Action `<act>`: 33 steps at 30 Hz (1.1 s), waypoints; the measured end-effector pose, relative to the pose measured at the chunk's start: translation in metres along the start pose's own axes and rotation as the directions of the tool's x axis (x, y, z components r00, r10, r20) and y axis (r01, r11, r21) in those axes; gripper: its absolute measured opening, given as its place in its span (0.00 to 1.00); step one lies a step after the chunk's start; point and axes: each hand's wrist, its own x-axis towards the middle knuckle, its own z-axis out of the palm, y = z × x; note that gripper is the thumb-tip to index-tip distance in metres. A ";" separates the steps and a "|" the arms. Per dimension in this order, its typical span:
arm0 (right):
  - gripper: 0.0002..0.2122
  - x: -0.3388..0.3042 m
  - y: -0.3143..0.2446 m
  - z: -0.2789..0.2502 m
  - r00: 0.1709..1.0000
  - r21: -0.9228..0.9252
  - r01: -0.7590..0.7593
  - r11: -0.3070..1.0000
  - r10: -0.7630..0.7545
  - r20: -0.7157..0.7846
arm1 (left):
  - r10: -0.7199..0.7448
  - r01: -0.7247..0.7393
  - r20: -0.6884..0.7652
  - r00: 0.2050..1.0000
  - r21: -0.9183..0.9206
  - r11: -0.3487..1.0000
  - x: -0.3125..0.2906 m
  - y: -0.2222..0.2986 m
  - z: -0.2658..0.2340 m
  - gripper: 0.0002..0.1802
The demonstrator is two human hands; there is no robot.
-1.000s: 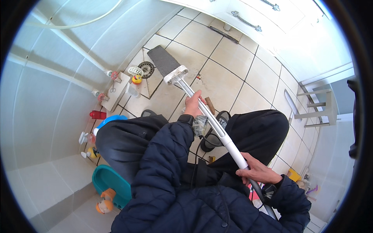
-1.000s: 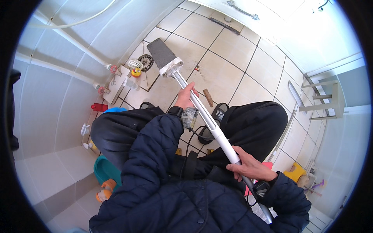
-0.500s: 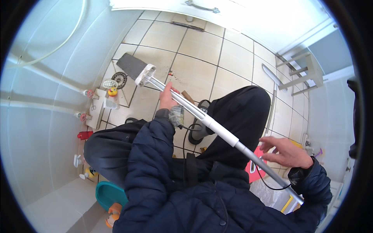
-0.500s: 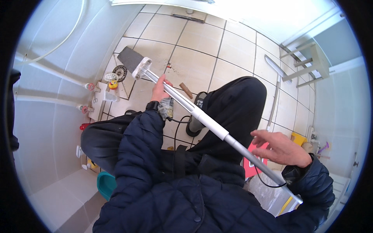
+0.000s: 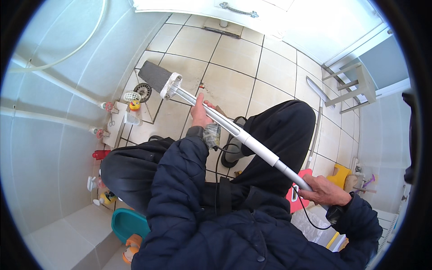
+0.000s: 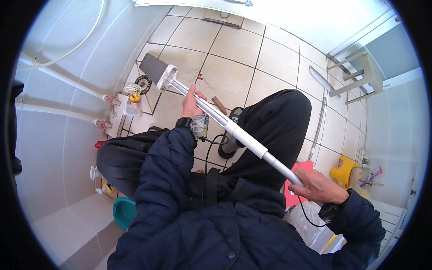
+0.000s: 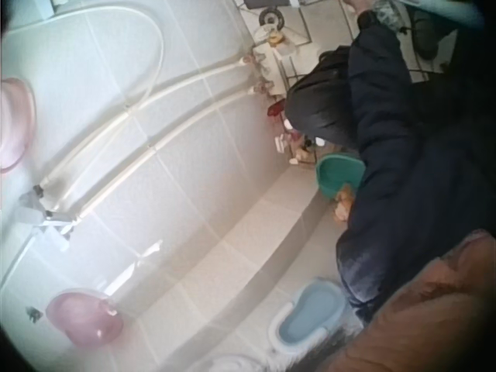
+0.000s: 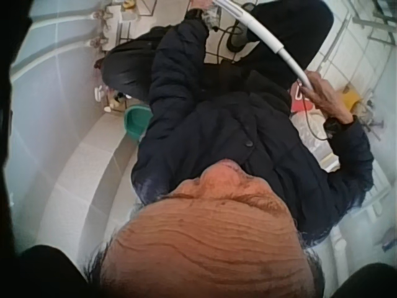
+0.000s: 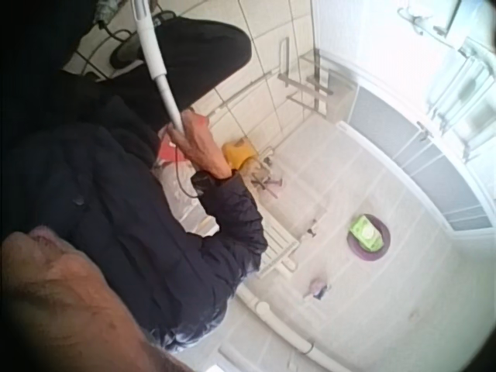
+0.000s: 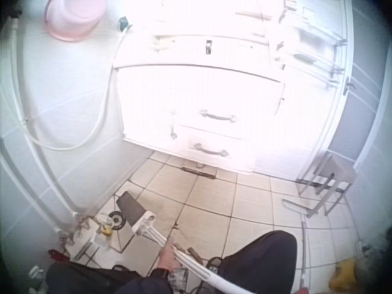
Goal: The person assembles a flat mop by attaching the mop head to a white handle, then wipes the tiled floor around a drain with a small cloth. The person also picks up a yellow toy and places it aside.
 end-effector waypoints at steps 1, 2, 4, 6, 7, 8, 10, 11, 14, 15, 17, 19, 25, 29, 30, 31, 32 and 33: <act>0.14 0.000 0.002 0.002 1.000 0.030 0.011 0.999 -0.011 0.003 | -0.014 0.014 0.008 1.000 0.005 1.000 -0.001 0.001 -0.001 0.19; 0.14 0.000 0.004 0.005 0.997 0.007 0.066 0.998 -0.066 -0.029 | -0.030 0.030 0.003 1.000 0.009 1.000 -0.001 0.002 -0.002 0.20; 0.14 0.000 0.008 0.009 0.998 -0.016 0.058 0.998 -0.058 -0.036 | -0.035 0.035 0.010 0.999 0.001 0.999 -0.001 0.004 -0.002 0.19; 0.14 -0.001 0.012 0.012 0.993 -0.005 0.103 0.995 -0.103 -0.065 | -0.038 0.038 0.000 0.999 -0.002 0.999 -0.001 0.005 -0.002 0.20; 0.14 -0.001 0.013 0.014 0.995 0.011 0.075 0.997 -0.074 -0.063 | -0.040 0.040 -0.007 0.999 0.002 0.999 -0.001 0.005 -0.002 0.21; 0.14 -0.001 0.014 0.014 0.993 -0.019 0.094 0.995 -0.095 -0.069 | -0.036 0.036 0.003 0.999 -0.002 0.999 0.000 0.004 -0.001 0.22; 0.14 0.000 0.014 0.015 0.996 -0.072 0.060 0.996 -0.064 -0.060 | -0.024 0.024 -0.012 1.000 0.023 0.999 0.003 0.004 -0.002 0.24; 0.14 0.000 0.013 0.015 0.993 -0.086 0.086 0.993 -0.093 -0.079 | 0.003 -0.003 -0.002 1.000 0.016 1.000 0.006 0.004 -0.003 0.24; 0.14 -0.002 0.009 0.016 0.990 -0.154 0.080 0.985 -0.096 -0.101 | -0.030 0.030 0.035 0.999 -0.008 1.000 0.017 0.010 -0.009 0.23; 0.14 -0.005 0.007 0.017 0.987 -0.192 0.089 0.977 -0.112 -0.114 | -0.035 0.036 0.013 0.999 -0.021 0.999 0.021 0.014 -0.011 0.24; 0.14 -0.012 0.005 0.020 0.990 -0.174 0.090 0.981 -0.107 -0.090 | -0.064 0.063 -0.028 0.998 -0.054 0.997 0.029 0.025 -0.018 0.25; 0.15 -0.020 0.005 0.022 1.000 -0.080 0.007 0.997 -0.007 0.002 | -0.028 0.028 -0.013 1.000 -0.007 1.000 0.034 0.039 -0.026 0.26; 0.17 -0.022 0.021 0.031 0.998 0.086 -0.021 0.996 0.015 0.068 | 0.015 -0.012 -0.040 0.999 0.074 0.997 0.037 0.034 -0.040 0.23; 0.16 -0.019 0.031 0.027 0.998 -0.002 0.050 0.999 -0.050 -0.049 | -0.004 0.007 -0.027 1.000 0.104 0.995 0.038 0.025 -0.035 0.21; 0.16 -0.021 0.031 0.026 0.952 -0.092 0.156 0.983 -0.175 -0.252 | -0.012 0.020 -0.068 0.998 0.117 0.993 0.037 0.024 -0.033 0.20; 0.17 -0.022 0.031 0.025 0.862 -0.190 0.202 0.961 -0.266 -0.431 | 0.000 0.005 -0.066 0.998 0.072 0.997 0.035 0.021 -0.029 0.19; 0.18 -0.025 0.030 0.026 0.737 -0.282 0.231 0.931 -0.357 -0.574 | 0.029 -0.027 -0.052 0.998 0.034 0.999 0.033 0.019 -0.025 0.19; 0.20 -0.027 0.029 0.026 0.614 -0.411 0.188 0.892 -0.433 -0.660 | 0.039 -0.039 -0.066 0.997 -0.001 0.999 0.030 0.019 -0.021 0.18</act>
